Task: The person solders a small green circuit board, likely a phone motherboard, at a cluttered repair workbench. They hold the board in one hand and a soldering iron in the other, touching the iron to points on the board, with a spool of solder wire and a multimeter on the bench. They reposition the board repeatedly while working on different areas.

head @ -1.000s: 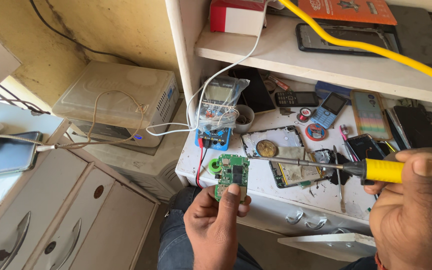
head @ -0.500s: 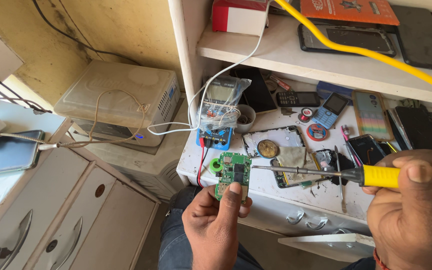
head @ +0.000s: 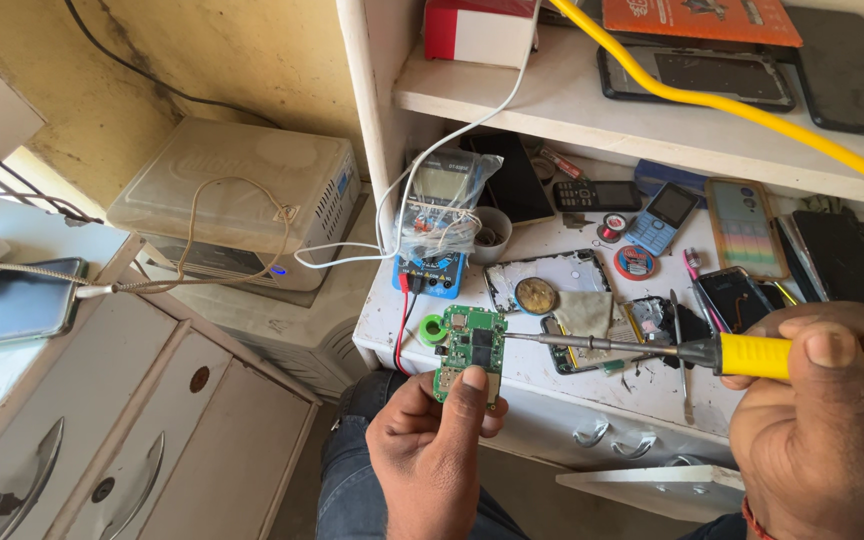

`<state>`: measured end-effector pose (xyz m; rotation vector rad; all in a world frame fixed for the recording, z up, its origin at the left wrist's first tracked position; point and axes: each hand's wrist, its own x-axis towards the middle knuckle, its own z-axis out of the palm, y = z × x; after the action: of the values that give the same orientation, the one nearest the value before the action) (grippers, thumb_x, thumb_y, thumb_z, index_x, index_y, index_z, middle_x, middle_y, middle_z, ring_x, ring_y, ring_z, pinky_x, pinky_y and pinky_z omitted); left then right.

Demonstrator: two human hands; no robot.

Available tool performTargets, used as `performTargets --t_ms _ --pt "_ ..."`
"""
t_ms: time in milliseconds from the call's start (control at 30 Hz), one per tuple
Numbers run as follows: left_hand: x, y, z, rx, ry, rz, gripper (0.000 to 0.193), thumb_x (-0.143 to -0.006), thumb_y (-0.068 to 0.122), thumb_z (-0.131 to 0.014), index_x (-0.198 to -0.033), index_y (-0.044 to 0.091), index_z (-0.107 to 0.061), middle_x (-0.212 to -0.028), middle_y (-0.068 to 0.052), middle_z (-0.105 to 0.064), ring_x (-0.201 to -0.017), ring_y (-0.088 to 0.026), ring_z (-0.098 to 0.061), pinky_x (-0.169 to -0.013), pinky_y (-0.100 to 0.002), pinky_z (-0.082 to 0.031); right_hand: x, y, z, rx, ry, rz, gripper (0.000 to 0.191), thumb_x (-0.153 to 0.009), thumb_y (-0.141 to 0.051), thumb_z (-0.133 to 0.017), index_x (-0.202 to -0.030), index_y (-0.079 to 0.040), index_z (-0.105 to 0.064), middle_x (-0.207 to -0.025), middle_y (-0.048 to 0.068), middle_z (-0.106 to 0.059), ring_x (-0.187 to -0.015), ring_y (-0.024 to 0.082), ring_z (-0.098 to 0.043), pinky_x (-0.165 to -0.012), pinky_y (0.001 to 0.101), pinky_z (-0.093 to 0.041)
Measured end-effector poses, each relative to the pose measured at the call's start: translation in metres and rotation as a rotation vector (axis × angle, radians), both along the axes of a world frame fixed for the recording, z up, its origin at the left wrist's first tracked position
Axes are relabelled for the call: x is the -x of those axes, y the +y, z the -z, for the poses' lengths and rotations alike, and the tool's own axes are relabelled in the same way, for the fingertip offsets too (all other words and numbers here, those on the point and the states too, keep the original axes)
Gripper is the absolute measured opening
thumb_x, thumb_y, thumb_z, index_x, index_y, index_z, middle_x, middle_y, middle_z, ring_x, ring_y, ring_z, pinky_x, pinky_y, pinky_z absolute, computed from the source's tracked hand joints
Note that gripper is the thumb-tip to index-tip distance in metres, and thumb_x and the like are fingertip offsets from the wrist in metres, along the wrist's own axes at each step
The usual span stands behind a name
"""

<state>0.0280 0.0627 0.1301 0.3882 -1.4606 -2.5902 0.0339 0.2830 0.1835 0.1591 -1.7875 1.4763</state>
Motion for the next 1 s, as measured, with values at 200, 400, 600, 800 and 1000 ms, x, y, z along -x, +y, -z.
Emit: performTargets --t_ms 200,400,600,800,1000 --pt "0.0 0.0 0.0 0.067 -0.047 -0.006 0.021 -0.09 0.014 -0.075 -0.085 -0.006 -0.074 -0.068 -0.011 -0.073 -0.062 -0.013 -0.067 -0.061 -0.028 -0.057 -0.001 -0.001 -0.001 -0.062 -0.002 0.03 0.033 -0.12 -0.023 -0.059 -0.106 0.007 -0.053 -0.087 0.019 -0.062 -0.068 0.021 -0.061 -0.071 0.032 -0.056" --pt "-0.001 0.006 0.002 0.096 -0.061 -0.036 0.02 -0.086 0.013 -0.079 -0.084 -0.006 -0.076 -0.072 -0.01 -0.076 -0.064 -0.012 -0.071 -0.06 -0.026 -0.059 -0.002 -0.003 -0.002 -0.121 0.01 0.047 0.037 -0.12 -0.026 -0.061 -0.106 0.007 -0.053 -0.084 0.018 -0.063 -0.067 0.02 -0.062 -0.07 0.0303 -0.055" --pt "-0.005 0.01 0.005 0.121 0.021 -0.046 0.016 -0.085 0.009 -0.081 -0.085 -0.007 -0.077 -0.073 -0.008 -0.078 -0.066 -0.008 -0.068 -0.06 -0.022 -0.055 -0.004 -0.006 -0.005 -0.197 -0.02 0.128 0.042 -0.12 -0.029 -0.061 -0.098 0.006 -0.056 -0.082 0.015 -0.063 -0.065 0.017 -0.062 -0.068 0.0288 -0.056" --pt "-0.007 0.01 0.005 0.22 0.123 -0.057 0.016 -0.084 0.007 -0.084 -0.09 -0.007 -0.08 -0.075 -0.004 -0.074 -0.067 -0.004 -0.062 -0.059 -0.018 -0.05 -0.005 -0.007 -0.009 -0.256 -0.03 0.167 0.046 -0.12 -0.031 -0.062 -0.094 0.006 -0.062 -0.076 0.013 -0.063 -0.062 0.015 -0.061 -0.067 0.0265 -0.054" --pt "-0.008 0.009 0.0 0.385 0.116 -0.092 0.015 -0.08 0.009 -0.086 -0.087 -0.003 -0.081 -0.073 -0.003 -0.077 -0.065 -0.002 -0.063 -0.054 -0.018 -0.051 -0.005 -0.01 -0.012 -0.251 -0.039 0.169 0.044 -0.119 -0.029 -0.061 -0.093 0.005 -0.062 -0.073 0.012 -0.062 -0.06 0.013 -0.06 -0.066 0.0259 -0.053"
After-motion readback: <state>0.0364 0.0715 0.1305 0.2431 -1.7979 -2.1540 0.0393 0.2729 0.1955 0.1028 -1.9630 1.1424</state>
